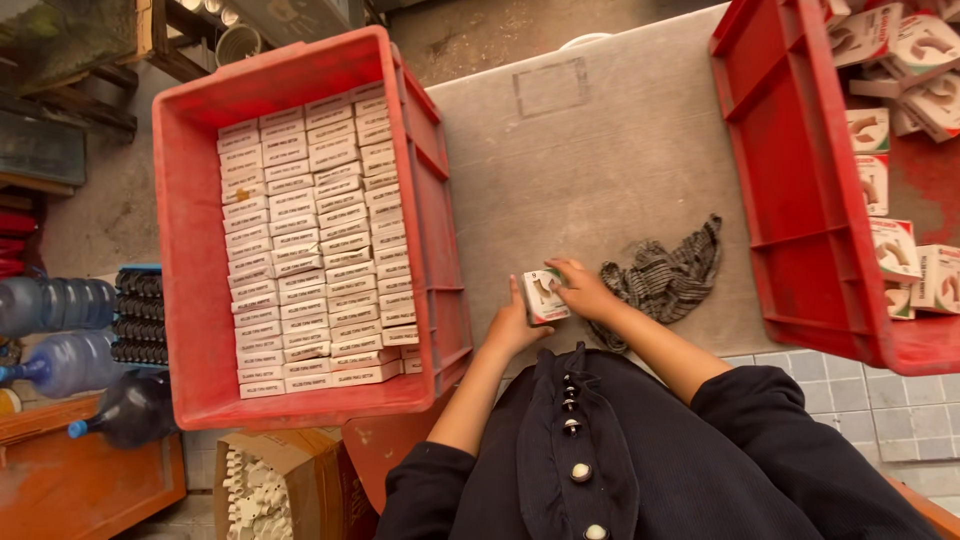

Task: The person sorts boxes by hand, moving them between crates and wiping a box with a cloth on a table.

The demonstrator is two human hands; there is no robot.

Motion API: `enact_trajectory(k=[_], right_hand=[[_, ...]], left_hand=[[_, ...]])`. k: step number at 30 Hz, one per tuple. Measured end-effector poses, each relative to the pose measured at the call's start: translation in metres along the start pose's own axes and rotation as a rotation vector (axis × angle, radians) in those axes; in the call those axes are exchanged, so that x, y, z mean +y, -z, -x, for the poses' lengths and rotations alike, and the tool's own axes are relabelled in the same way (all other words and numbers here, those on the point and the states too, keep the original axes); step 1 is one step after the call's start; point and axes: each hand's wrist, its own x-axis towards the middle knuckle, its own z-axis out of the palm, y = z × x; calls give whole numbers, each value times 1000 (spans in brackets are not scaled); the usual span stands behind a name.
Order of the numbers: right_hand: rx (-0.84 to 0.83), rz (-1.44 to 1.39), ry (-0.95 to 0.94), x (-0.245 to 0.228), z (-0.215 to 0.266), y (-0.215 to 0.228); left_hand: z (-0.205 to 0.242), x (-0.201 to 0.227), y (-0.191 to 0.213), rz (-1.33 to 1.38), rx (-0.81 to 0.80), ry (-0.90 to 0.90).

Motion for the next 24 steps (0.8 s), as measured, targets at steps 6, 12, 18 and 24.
enact_trajectory(k=[6, 12, 18, 24], right_hand=[[-7, 899, -121, 12, 41, 9], [-2, 895, 34, 55, 75, 33], [98, 577, -205, 42, 50, 32], [164, 720, 289, 23, 20, -1]], left_hand=[[-5, -20, 14, -400, 42, -182], [-31, -21, -3, -366, 139, -348], [-34, -6, -9, -166, 185, -431], [-43, -4, -21, -79, 206, -414]])
